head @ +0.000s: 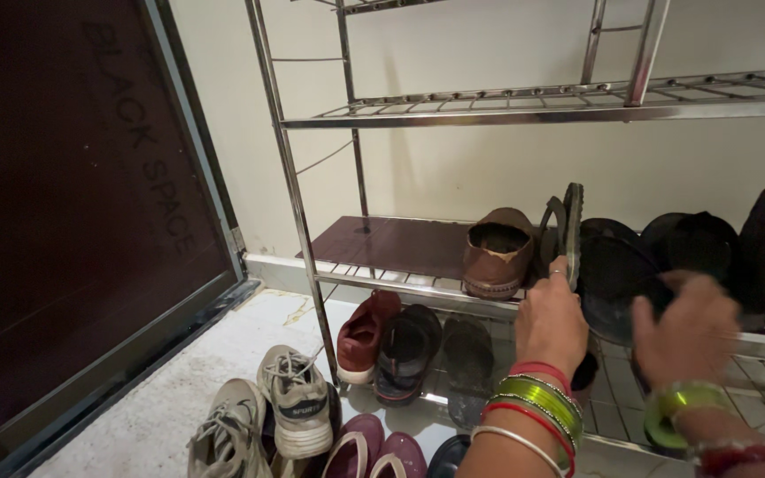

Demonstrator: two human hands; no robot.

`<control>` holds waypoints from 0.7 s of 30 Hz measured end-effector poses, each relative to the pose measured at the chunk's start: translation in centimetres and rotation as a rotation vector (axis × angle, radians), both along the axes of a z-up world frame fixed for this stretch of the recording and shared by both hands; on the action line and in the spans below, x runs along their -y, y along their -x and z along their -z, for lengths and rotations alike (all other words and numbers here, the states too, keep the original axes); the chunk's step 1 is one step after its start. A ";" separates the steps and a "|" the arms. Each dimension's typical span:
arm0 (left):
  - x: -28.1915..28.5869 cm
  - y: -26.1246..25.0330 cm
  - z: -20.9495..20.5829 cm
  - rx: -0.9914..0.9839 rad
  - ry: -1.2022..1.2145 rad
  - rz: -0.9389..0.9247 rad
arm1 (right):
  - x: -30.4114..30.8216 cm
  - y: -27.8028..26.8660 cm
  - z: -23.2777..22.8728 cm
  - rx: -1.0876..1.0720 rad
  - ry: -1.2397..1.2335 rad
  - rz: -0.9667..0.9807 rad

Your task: The person removes various shoes from a metal shoe rack, places them on the floor, and then returns them to the rack. The person handles flats, sneakers, and sandals, moving them one at a time between the rack and the floor.

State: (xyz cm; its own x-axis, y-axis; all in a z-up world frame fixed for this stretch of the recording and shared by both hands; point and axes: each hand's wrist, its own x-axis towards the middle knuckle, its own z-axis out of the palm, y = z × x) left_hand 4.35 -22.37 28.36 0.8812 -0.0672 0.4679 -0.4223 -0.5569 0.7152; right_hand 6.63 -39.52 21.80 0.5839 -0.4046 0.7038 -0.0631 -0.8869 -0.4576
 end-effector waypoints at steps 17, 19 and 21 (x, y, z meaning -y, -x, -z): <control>-0.2 -0.3 0.2 -0.013 -0.004 0.006 | 1.3 -1.1 2.1 0.065 -0.745 -0.127; -0.2 -0.1 0.1 -0.014 0.002 0.007 | 1.3 -1.2 2.3 0.247 -0.775 -0.339; -0.2 0.1 -0.1 -0.020 0.001 0.005 | 1.5 -1.5 2.5 0.344 -0.804 -0.454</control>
